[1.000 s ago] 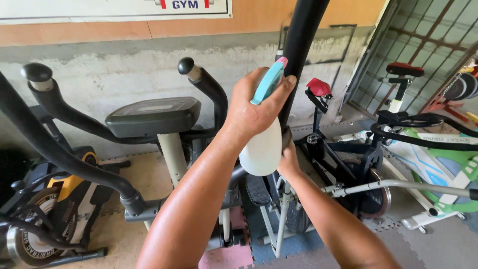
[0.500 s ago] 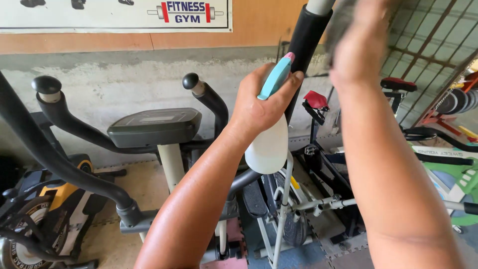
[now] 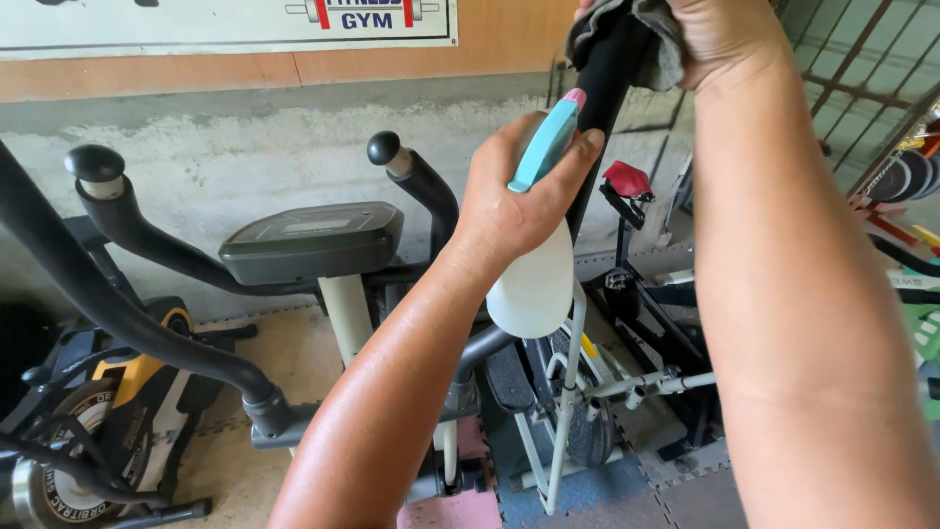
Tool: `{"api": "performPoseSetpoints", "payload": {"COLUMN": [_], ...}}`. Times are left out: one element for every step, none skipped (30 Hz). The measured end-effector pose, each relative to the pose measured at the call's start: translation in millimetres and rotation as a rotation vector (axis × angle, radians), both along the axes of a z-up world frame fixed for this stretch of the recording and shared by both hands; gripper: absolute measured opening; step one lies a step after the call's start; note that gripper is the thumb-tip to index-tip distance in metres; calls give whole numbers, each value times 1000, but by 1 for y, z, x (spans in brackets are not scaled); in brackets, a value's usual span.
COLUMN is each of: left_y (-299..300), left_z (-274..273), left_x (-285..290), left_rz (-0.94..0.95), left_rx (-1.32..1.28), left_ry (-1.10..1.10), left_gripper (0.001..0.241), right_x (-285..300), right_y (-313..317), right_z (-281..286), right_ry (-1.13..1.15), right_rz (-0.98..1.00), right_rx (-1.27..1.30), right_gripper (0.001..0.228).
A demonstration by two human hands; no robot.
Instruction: Wiping down and sanitizing an elliptical machine using a spray bottle and cloth.
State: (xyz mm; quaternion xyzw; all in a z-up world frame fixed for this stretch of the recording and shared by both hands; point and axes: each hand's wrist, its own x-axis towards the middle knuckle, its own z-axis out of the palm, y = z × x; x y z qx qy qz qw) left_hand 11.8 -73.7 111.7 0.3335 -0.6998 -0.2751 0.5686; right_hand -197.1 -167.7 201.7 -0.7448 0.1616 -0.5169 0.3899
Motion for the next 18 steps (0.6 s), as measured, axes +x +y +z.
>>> {"api": "performPoseSetpoints", "payload": {"left_y": [0,1,1,1,-1,0,1,0,-2,-5,-4,-2,0,0,0,0,0,1], "left_z": [-1,-1,-2,-1,0,-1,-2,-4,-5,-3,-1,-1,-1,-3,-5,-5,-4,-5], "left_x": [0,0,0,1,2,1,0,-3,-4,-3,-1,-1,-2,-2,-2,-1,0,1], "left_rz": [-10,-12,-29,-43,-40,-39,-38,-38,-22,4,15,-1,-16,-22,-27,-24,-22,-26], "left_rx": [-13,-11,-3,2,1,-4,-9,1,2,-9,-12,-5,3,8,0,-16,-18,-19], "left_ry": [8,9,11,14,17,9,1,6,-1,-5,4,-3,-11,-13,-15,-12,-8,12], "left_gripper": [34,34,35,35,35,34,34,34,33,33,33,33,32,32,33,33,33,33], "right_x": [-1,5,11,19,18,21,29,30,32,39,45,49,51,51,51,53,56,57], "right_y": [-2,-12,-21,-32,-35,-36,-35,-34,-34,-36,-36,-32,-28,-24,-20,-17,-13,-7], "right_z": [1,-10,-20,-29,-33,-40,-50,-54,-59,-57,-54,-58,-62,-64,-67,-67,-66,-70], "right_ry": [64,65,-65,-193,-191,-185,-178,-165,-151,-139,-128,-119,-110,-101,-91,-81,-72,-57], "right_rz": [89,88,-191,-467,-464,-506,-547,-585,-622,-648,-673,-710,-747,-789,-832,-864,-896,-932], "right_rx": [52,55,-80,-215,-215,-255,-295,-333,-371,-423,-475,-513,-551,-592,-634,-684,-735,-775], "right_gripper": [24,24,23,23,23,23,23,23,23,23,23,23,23,24,24,24,24,24]}}
